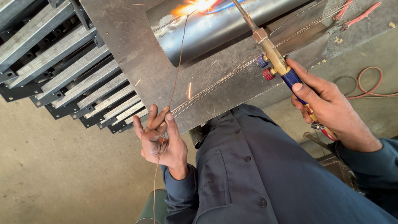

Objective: The person welds a seam along a large steel cylinder resting on a metal workbench, holding an oxy-fuel torch in one hand and a filler rod in the other. They feed the rod into the flame as sparks fly, working along the pipe, then set the torch down at the end.

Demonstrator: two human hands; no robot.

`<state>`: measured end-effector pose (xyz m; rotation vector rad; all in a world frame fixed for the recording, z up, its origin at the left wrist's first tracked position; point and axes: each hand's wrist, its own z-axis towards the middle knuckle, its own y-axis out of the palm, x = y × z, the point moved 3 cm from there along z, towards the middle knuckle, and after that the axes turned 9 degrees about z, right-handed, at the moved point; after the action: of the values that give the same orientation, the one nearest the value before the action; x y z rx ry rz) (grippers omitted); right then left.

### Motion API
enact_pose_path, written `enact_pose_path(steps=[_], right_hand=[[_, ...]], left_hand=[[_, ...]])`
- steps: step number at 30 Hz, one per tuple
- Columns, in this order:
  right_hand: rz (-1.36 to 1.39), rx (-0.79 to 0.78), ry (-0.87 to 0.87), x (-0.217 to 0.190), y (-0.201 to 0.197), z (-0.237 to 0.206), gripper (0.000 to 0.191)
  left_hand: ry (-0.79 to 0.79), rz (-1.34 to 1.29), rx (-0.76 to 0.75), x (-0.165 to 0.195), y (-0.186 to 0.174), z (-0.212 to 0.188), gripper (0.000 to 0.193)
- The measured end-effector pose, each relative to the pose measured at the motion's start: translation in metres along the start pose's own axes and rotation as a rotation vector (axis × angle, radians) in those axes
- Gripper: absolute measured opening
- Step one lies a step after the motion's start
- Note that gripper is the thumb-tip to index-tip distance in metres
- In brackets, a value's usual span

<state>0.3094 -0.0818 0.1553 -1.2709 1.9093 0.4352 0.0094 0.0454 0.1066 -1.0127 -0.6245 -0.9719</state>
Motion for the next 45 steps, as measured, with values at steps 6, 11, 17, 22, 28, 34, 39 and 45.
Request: enact_pose_path(steps=[6, 11, 17, 22, 28, 34, 39, 45], right_hand=[[0.008, 0.029, 0.034, 0.004, 0.005, -0.006, 0.06], [-0.008, 0.028, 0.033, 0.006, 0.006, -0.006, 0.061], [0.021, 0.047, 0.005, 0.009, 0.005, -0.003, 0.06], [0.019, 0.025, 0.013, 0.014, 0.008, -0.001, 0.061], [0.019, 0.008, 0.015, 0.015, 0.011, 0.002, 0.062], [0.02, 0.01, 0.017, 0.017, 0.012, 0.003, 0.061], [0.024, -0.004, -0.005, 0.018, 0.012, 0.004, 0.061], [0.004, 0.005, 0.012, 0.018, 0.012, 0.003, 0.061]], left_hand=[[0.005, 0.004, 0.016, -0.004, -0.006, -0.005, 0.031], [0.005, -0.008, 0.001, -0.006, -0.004, -0.007, 0.031], [0.001, -0.019, 0.003, -0.005, 0.0, -0.005, 0.032], [0.009, 0.005, 0.013, -0.008, -0.003, -0.006, 0.032], [0.001, -0.004, 0.012, -0.012, -0.003, -0.006, 0.033], [-0.004, -0.024, 0.005, -0.014, -0.002, -0.006, 0.032], [-0.004, -0.012, 0.004, -0.014, -0.003, -0.008, 0.031], [0.002, 0.005, 0.001, -0.014, -0.004, -0.008, 0.032]])
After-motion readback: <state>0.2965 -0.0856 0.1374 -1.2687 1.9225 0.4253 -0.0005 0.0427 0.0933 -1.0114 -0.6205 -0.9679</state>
